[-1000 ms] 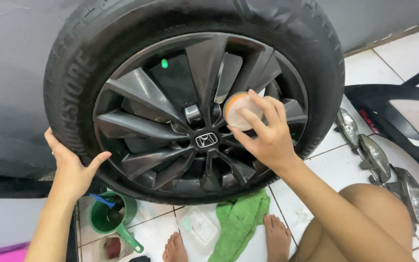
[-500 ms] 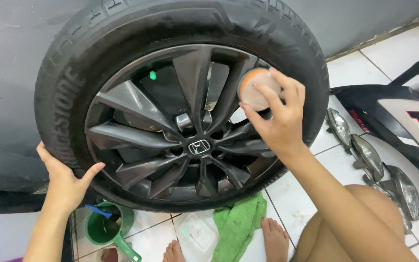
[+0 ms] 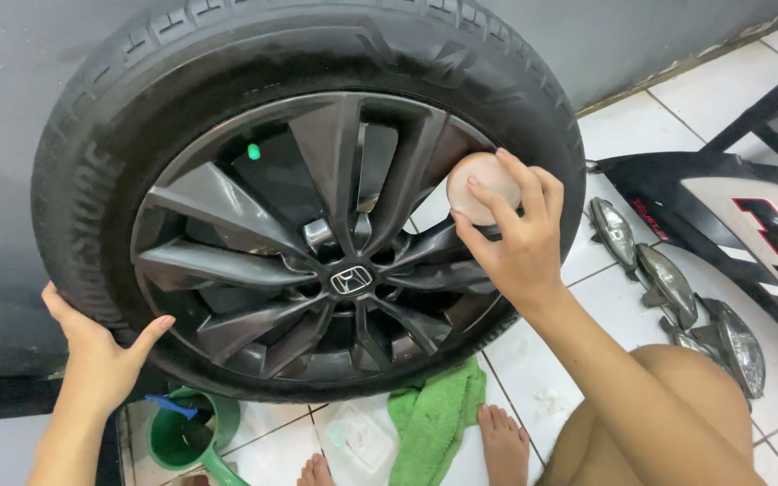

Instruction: The person sits on the floor and scrubs a car wheel with a sponge. They hold the tire with one hand while cleaning the spokes and rim with the other, moving around the wheel to reach different areas.

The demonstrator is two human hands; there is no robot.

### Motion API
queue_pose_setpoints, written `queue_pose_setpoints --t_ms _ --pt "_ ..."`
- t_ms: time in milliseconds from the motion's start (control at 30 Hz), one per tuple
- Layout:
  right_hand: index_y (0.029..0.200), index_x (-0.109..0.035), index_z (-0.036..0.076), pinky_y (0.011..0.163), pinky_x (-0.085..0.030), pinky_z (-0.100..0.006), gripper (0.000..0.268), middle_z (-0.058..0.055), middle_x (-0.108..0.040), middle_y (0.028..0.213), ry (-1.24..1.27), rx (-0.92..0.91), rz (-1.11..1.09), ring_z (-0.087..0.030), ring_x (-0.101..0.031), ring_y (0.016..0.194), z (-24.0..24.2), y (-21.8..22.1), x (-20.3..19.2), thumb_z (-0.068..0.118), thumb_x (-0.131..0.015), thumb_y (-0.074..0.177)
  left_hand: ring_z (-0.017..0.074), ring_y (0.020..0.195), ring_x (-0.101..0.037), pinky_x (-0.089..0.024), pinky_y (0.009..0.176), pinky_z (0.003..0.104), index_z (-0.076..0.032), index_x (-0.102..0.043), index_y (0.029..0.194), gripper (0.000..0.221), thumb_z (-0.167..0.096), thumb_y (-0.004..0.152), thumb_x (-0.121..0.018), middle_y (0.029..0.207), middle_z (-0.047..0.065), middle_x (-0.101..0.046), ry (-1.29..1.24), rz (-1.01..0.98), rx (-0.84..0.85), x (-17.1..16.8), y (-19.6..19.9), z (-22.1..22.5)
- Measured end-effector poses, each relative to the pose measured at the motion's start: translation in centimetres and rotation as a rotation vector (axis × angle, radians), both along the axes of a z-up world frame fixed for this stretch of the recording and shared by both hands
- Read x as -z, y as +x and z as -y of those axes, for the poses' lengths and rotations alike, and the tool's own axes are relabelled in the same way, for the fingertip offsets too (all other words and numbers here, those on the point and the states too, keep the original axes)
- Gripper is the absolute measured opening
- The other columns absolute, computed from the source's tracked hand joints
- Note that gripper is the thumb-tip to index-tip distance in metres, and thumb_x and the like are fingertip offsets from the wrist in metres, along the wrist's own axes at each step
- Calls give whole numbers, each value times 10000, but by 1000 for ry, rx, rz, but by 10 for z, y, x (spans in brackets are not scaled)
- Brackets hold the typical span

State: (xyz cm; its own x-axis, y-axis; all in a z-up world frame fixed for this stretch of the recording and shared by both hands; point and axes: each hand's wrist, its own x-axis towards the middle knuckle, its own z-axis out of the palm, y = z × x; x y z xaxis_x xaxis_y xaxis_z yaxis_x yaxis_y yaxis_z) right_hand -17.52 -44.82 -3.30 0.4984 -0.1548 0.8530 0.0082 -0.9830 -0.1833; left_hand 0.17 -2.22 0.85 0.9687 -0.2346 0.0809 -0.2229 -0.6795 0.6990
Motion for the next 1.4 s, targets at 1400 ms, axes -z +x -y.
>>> queue_pose_setpoints --t_ms 1400 --pt "1192 -659 108 889 -427 -435 353 -137 -472 1115 182 88 -181 -339 -403 981 0 -25 19 189 -842 902 406 1476 -254 -233 1198 496 -55 20 1492 1072 -109 789 -787 1575 284 -174 26 -4 -28 -2 -5 6"
